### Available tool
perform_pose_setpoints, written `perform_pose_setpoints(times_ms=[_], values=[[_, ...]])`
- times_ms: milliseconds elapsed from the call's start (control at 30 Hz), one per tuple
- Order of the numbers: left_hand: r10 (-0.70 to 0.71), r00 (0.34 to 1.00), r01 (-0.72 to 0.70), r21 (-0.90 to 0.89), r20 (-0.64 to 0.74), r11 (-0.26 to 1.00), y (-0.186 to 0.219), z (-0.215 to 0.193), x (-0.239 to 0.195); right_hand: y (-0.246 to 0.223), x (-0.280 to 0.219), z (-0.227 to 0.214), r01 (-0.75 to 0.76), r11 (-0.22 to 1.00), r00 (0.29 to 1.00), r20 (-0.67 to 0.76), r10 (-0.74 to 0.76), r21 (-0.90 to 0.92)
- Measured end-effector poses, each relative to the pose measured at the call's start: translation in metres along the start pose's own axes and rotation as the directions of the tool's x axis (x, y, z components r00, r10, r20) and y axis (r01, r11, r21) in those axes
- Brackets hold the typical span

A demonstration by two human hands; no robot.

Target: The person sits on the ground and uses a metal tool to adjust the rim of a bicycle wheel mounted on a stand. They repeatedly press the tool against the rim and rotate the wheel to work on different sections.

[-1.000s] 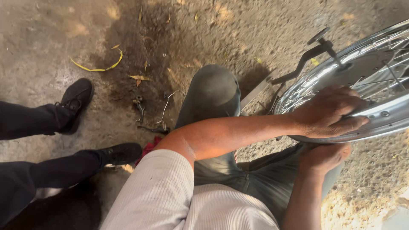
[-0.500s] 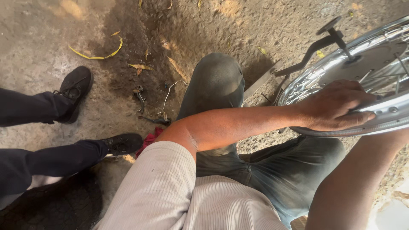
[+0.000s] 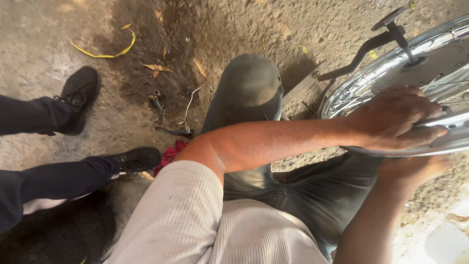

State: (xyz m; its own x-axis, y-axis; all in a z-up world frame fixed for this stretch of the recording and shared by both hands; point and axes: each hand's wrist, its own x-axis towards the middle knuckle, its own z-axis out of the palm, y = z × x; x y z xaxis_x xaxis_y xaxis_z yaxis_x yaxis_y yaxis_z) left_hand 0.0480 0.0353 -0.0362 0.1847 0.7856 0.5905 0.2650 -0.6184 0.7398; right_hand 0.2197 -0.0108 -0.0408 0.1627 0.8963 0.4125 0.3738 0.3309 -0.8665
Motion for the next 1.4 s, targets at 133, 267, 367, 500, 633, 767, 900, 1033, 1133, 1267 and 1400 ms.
perform_pose_setpoints(times_ms=[133,267,367,500,633,767,900,1033,1133,1267,1400], values=[[0.071,0.997,-0.071,-0.008,-0.013,0.997,0.000,-0.001,0.004,0.015,0.051,-0.011,0.210,0.747,0.977,0.102,-0.189,-0.630],[0.142,0.989,-0.141,0.023,-0.050,0.990,-0.001,-0.006,0.003,0.001,0.040,0.010,0.193,0.816,0.980,0.069,-0.186,-0.545],[0.142,0.989,-0.138,0.087,-0.042,0.987,-0.003,-0.006,-0.001,-0.014,0.009,0.026,0.160,0.973,0.986,-0.011,-0.164,-0.166],[0.174,0.978,-0.152,0.182,-0.111,0.972,-0.002,0.000,0.001,-0.021,-0.029,0.033,-0.002,0.919,1.000,-0.024,0.013,0.395],[0.036,0.998,-0.032,-0.077,0.054,0.997,-0.001,0.001,0.004,-0.023,-0.046,0.020,-0.141,0.871,0.990,0.046,0.135,0.470],[0.215,0.930,-0.267,-0.148,-0.297,0.952,-0.002,-0.013,0.001,-0.035,-0.031,0.012,-0.047,0.976,0.999,0.006,0.047,0.213],[0.134,0.933,-0.172,-0.087,-0.335,0.981,0.010,-0.012,-0.003,-0.059,-0.026,0.006,0.014,0.991,0.999,-0.047,-0.020,-0.135],[0.144,0.950,-0.148,0.008,-0.277,0.989,0.013,-0.010,-0.009,-0.077,-0.038,-0.001,-0.034,0.998,0.998,-0.048,0.032,-0.044],[0.165,0.954,-0.167,0.014,-0.250,0.986,0.009,-0.008,-0.008,-0.078,-0.037,-0.002,0.070,0.989,0.998,0.008,-0.070,-0.127],[0.090,0.983,-0.090,0.008,-0.159,0.996,0.012,-0.012,-0.007,-0.076,-0.028,0.004,0.140,0.983,0.990,0.027,-0.138,-0.122],[0.002,1.000,-0.002,-0.026,0.016,1.000,0.015,-0.021,-0.008,-0.078,-0.025,0.000,0.079,0.992,0.996,-0.040,-0.083,-0.100]])
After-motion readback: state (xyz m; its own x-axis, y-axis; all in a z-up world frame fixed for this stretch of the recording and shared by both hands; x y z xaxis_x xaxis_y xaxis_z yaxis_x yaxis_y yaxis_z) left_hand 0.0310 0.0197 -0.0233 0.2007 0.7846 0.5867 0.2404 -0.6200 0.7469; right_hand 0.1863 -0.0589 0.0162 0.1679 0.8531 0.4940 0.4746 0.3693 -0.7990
